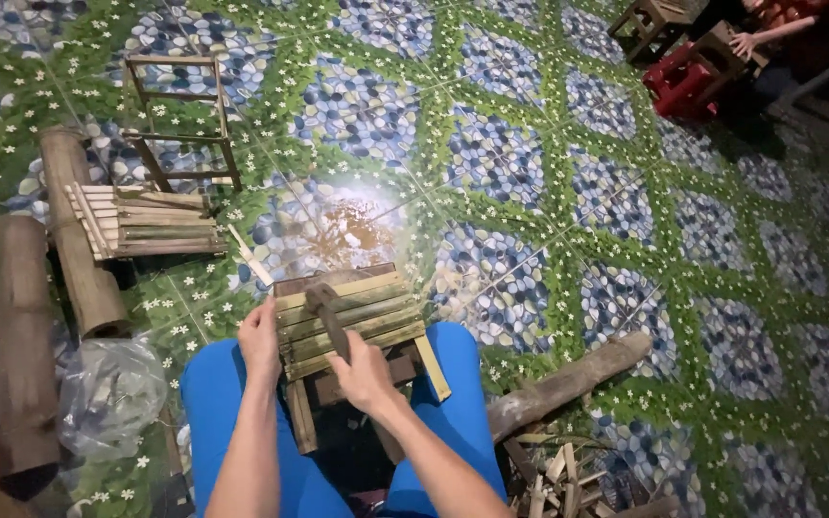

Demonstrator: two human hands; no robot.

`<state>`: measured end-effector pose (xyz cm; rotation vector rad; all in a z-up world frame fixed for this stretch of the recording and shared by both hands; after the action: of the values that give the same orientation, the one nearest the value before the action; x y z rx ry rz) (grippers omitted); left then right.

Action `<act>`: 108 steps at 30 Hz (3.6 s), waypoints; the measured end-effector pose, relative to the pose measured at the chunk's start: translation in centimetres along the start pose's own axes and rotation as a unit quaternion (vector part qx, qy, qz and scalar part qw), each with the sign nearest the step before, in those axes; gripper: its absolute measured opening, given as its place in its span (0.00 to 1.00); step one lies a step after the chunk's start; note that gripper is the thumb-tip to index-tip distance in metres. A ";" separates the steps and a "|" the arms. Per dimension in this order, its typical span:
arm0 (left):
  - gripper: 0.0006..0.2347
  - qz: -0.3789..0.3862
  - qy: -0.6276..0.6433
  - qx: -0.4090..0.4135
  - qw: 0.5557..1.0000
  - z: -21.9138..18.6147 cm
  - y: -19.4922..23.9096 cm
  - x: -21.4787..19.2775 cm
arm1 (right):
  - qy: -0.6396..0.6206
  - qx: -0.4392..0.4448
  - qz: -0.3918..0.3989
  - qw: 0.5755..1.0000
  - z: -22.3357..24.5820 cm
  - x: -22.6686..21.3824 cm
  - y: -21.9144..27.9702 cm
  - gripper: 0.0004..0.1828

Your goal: The person assembles a small bamboo stool by hammering nails into the slatted seat. They repeatedly tap the nails with a hammer while holding the stool on their lap.

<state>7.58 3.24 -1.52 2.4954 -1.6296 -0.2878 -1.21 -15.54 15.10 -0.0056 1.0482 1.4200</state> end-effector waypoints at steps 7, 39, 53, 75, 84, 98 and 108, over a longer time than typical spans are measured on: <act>0.09 0.072 -0.035 0.058 0.995 -2.4 0.6 -0.1 | -0.099 0.010 0.032 0.995 -7.0 -3.0 1.7 0.22; 0.27 0.134 -0.520 0.511 0.671 -10.2 10.5 16.9 | -0.069 0.044 -0.099 0.992 -8.0 -12.1 -5.2 0.23; 0.26 0.129 -0.514 0.509 0.678 -10.3 10.6 16.7 | -0.040 0.053 -0.092 0.994 -8.7 -11.4 -3.4 0.24; 0.33 0.164 -0.541 0.479 0.672 -10.7 9.4 13.7 | -0.005 0.085 -0.097 0.992 -14.2 -9.1 -1.9 0.20; 0.34 0.144 -0.575 0.472 0.652 -10.4 9.5 12.5 | -0.027 0.071 -0.080 0.994 -12.4 -8.7 -2.0 0.23; 0.33 0.150 -0.462 0.551 0.679 -11.2 10.1 12.2 | -0.112 0.059 -0.034 0.991 -13.1 -7.8 0.3 0.34; 0.33 0.147 -0.451 0.555 0.683 -10.5 9.6 12.4 | -0.115 0.111 -0.025 0.987 -15.0 -7.6 -0.7 0.37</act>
<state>6.47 -11.80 9.89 2.8743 -3.4257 -0.7607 -7.90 -30.31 10.51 0.2853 1.0013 1.2197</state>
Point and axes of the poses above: each hand's wrist, its own y-axis away from the middle knuckle, its own x-axis out of the palm, z = x × y, the point moved 9 cm from there along -y, towards the middle knuckle, and after that the axes turned 12 degrees about x, right-handed, at the moved point
